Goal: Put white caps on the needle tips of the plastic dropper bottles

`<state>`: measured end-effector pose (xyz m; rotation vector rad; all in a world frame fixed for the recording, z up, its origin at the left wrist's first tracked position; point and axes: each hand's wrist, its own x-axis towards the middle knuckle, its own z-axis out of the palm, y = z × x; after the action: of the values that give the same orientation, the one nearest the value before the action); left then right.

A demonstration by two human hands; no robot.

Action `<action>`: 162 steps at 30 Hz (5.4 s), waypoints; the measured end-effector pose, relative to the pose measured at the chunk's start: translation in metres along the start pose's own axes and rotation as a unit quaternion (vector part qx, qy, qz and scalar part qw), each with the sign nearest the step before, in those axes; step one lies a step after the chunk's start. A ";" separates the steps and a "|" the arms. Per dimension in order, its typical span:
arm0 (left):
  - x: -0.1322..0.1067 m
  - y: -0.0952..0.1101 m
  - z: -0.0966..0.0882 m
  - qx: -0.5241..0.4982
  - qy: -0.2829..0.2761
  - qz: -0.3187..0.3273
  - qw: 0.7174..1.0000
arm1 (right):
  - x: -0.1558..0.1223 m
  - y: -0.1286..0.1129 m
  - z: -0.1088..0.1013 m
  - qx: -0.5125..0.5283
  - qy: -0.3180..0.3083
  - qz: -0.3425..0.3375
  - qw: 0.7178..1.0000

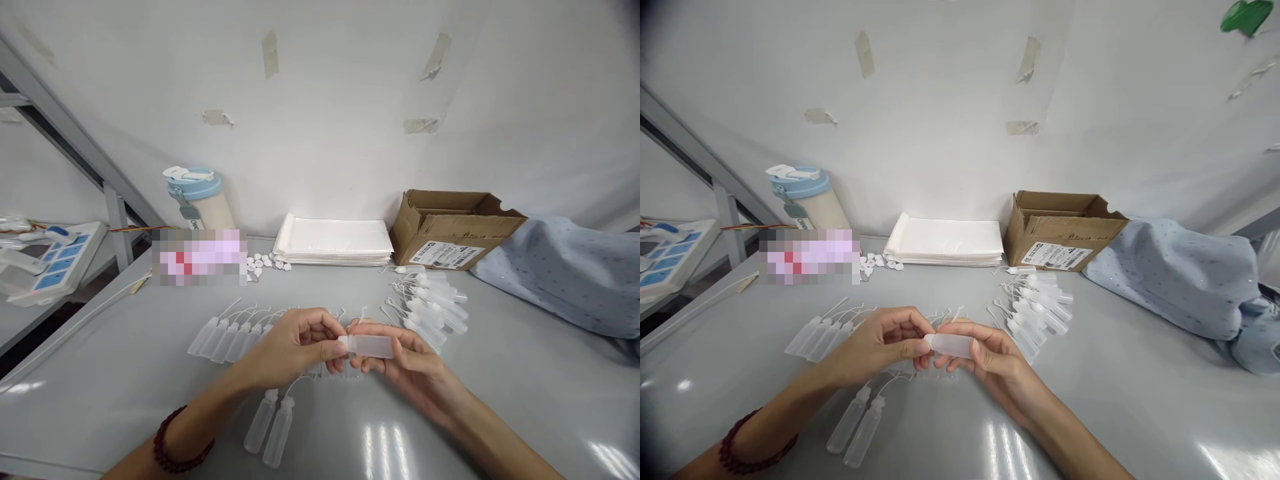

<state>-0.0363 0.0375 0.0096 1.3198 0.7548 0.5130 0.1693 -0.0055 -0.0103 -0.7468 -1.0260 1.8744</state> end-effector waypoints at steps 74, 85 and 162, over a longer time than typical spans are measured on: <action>0.002 -0.016 0.018 0.384 0.085 0.163 0.905 | -0.004 0.011 0.011 -0.299 0.145 -0.201 0.922; 0.001 -0.024 0.018 0.458 0.115 0.291 0.832 | -0.006 0.007 0.017 -0.249 0.162 -0.157 0.942; 0.013 -0.035 -0.116 0.638 0.259 0.206 0.696 | -0.001 -0.034 -0.083 -0.637 0.410 -0.216 0.616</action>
<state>-0.1170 0.1171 -0.0354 2.7672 1.4061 0.7701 0.2493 0.0342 -0.0210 -1.7015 -1.5689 -0.0357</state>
